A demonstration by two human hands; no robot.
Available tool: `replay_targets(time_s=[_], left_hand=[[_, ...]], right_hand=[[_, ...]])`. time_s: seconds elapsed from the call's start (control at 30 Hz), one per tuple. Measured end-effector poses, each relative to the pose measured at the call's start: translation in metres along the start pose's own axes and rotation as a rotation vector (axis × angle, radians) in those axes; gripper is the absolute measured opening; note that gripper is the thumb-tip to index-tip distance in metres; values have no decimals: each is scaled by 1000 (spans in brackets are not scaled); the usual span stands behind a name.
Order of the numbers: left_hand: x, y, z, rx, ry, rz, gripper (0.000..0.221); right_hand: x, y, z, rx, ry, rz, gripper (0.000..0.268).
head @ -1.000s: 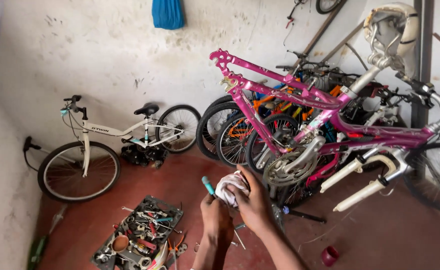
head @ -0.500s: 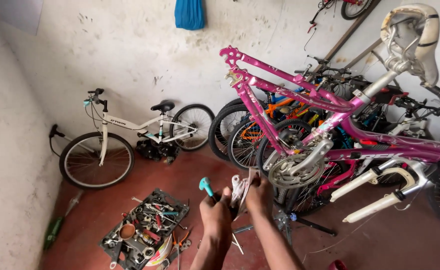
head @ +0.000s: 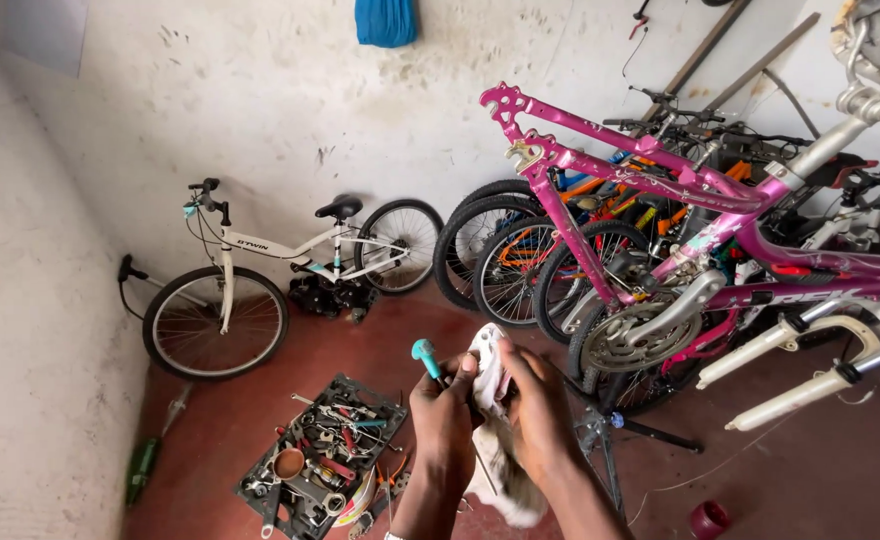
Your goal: Cleaning a pink bicycle frame using a white cloth and a small hand tool to reach tight spots.
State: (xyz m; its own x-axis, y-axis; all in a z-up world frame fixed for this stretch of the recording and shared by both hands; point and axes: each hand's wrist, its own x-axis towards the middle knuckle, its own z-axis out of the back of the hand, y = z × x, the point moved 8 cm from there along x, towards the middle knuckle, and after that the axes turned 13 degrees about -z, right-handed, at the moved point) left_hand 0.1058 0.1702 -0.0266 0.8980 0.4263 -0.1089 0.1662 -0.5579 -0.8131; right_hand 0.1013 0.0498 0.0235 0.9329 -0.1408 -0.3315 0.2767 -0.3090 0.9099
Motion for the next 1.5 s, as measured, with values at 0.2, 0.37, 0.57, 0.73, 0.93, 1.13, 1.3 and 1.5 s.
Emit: replay_targets(time_s=[0.2,0.37,0.57,0.73,0.93,1.13,1.3,1.5], left_hand=[[-10,-15,-6,108,102,68,7],[-11,-10,-12,-5,183,175,23],[-12,4,-12,16,231,221,7],[-7,-5,-17,102,256,121,16],[7,4,-11,72,147,18,28],[-10,-27,-19,109,151,56,9],[6,-58,-49,-6,168,-55,9],[3,-115,-95,82,239,-134,11]], right_hand=[[12,-12,-2,193,359,109,17],[11,-8,4,-29,204,99,22],[29,-17,2,68,84,178,19],[49,-7,11,-510,-204,257,49],[63,-27,8,-872,-222,247,52],[20,12,0,-667,-190,202,44],[8,62,-13,-219,21,227,26],[-14,131,-22,-134,18,305,33]])
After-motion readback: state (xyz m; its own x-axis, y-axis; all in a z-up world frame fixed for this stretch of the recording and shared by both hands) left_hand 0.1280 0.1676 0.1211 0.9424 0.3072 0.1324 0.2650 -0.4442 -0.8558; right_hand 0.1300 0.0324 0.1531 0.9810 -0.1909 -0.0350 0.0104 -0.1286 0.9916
